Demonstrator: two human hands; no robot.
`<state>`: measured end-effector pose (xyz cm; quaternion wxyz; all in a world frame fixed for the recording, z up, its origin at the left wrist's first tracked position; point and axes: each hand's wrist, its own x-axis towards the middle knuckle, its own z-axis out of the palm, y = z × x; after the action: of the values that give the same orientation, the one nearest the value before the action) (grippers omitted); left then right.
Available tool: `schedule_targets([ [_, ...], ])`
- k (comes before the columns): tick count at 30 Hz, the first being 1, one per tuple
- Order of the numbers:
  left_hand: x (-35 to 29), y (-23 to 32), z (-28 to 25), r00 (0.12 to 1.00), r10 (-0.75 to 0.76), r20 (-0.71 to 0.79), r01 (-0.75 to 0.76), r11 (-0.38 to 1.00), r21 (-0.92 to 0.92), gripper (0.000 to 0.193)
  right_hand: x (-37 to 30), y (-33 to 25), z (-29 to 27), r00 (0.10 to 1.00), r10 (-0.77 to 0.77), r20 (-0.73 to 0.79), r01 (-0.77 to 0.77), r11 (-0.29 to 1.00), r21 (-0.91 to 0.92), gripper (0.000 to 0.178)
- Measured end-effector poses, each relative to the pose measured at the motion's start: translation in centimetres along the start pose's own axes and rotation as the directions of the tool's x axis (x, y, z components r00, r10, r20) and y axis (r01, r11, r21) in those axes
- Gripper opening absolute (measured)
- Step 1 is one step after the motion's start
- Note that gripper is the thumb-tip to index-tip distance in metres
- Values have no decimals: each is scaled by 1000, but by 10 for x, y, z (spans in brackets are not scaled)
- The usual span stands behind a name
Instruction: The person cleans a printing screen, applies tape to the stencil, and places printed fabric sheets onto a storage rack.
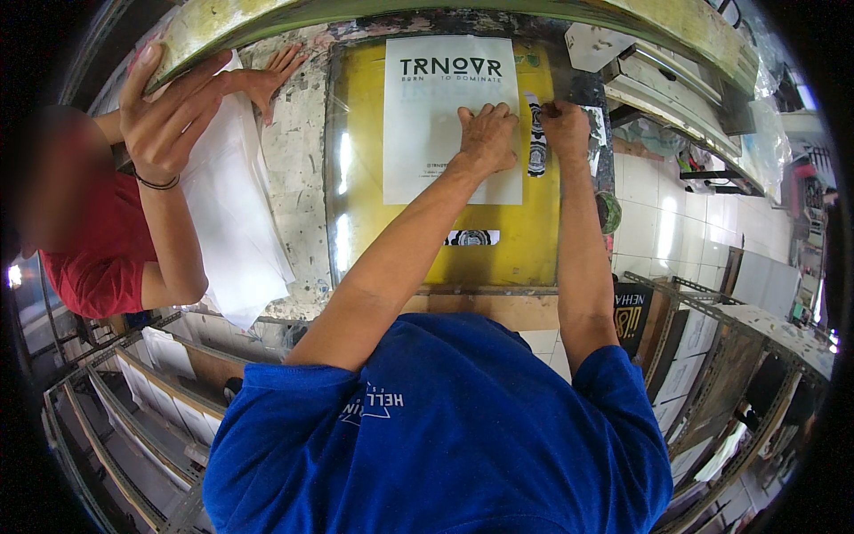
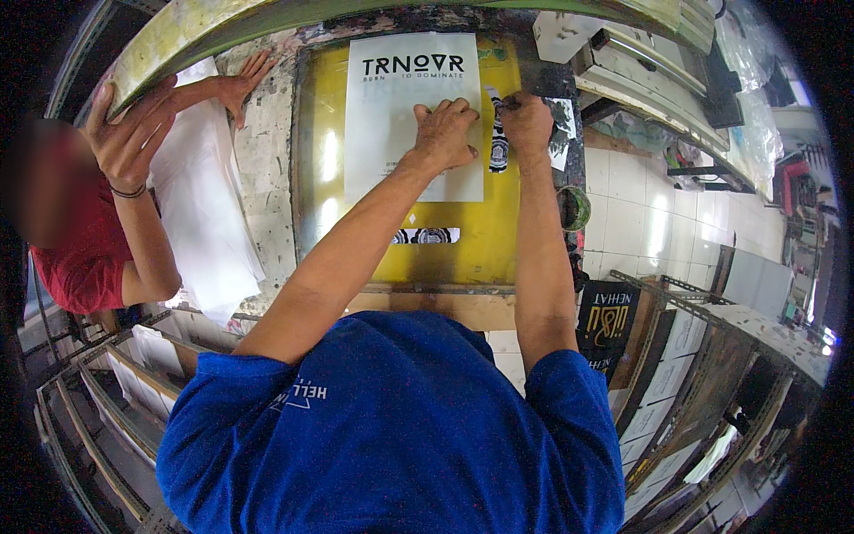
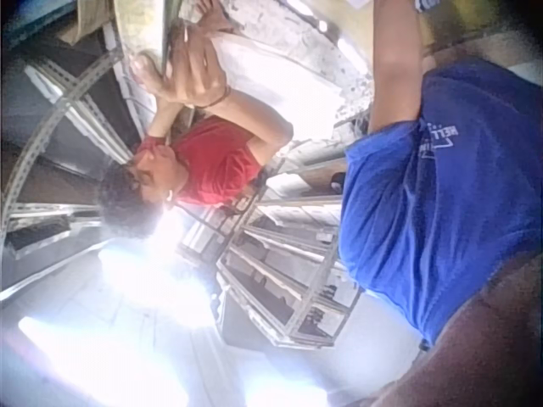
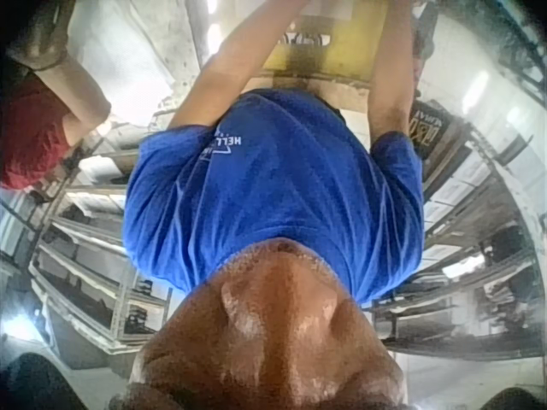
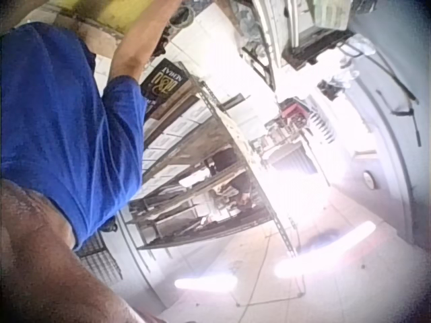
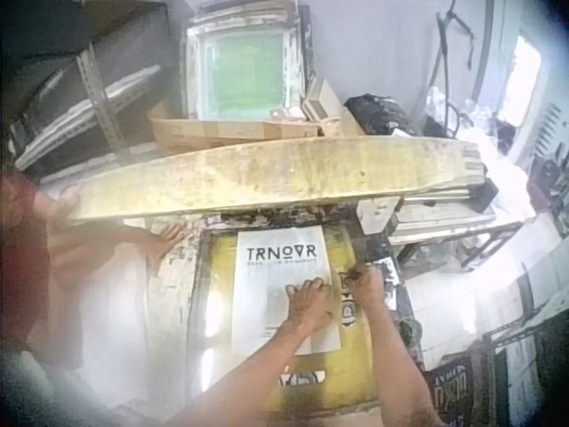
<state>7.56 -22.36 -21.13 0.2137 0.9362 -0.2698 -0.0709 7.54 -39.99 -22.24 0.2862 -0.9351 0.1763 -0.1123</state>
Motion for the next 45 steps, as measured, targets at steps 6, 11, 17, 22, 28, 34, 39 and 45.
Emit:
schedule_targets([
  [6, 1, 2, 0, 1000, -3, -6, 3, 1000, 14, 45, 6, 3, -4, 999, -48, -20, 46, 996, -71, 23],
  [11, 0, 0, 3, 1000, -1, -27, 1, 1000, 25, 45, 6, 7, -4, 994, -106, 10, 106, 992, 65, 24],
  [17, 0, 1, 1, 1000, -4, -10, 4, 1000, -18, 45, -3, 12, 1, 998, -54, -17, 55, 996, 73, 31],
  [22, 0, 1, 4, 999, 7, -46, -8, 1000, -23, 45, -5, 14, 1, 999, -33, -18, 34, 998, 61, 34],
  [28, 0, -1, 5, 1000, -4, -30, 4, 1000, 6, 45, -20, -4, -7, 995, 86, -47, -90, 990, -111, 40],
  [34, 2, 1, 3, 1000, -1, -9, 1, 1000, 6, 47, -17, 16, 4, 1000, 13, -22, -12, 999, 42, 46],
  [39, 2, 1, 3, 1000, -10, 16, 9, 1000, 16, 51, -15, 20, 10, 999, 40, 27, -42, 995, 95, 45],
  [45, 5, -1, 6, 998, -35, 51, 32, 997, 65, 59, -14, 11, 8, 992, 88, 87, -100, 984, 149, 45],
])
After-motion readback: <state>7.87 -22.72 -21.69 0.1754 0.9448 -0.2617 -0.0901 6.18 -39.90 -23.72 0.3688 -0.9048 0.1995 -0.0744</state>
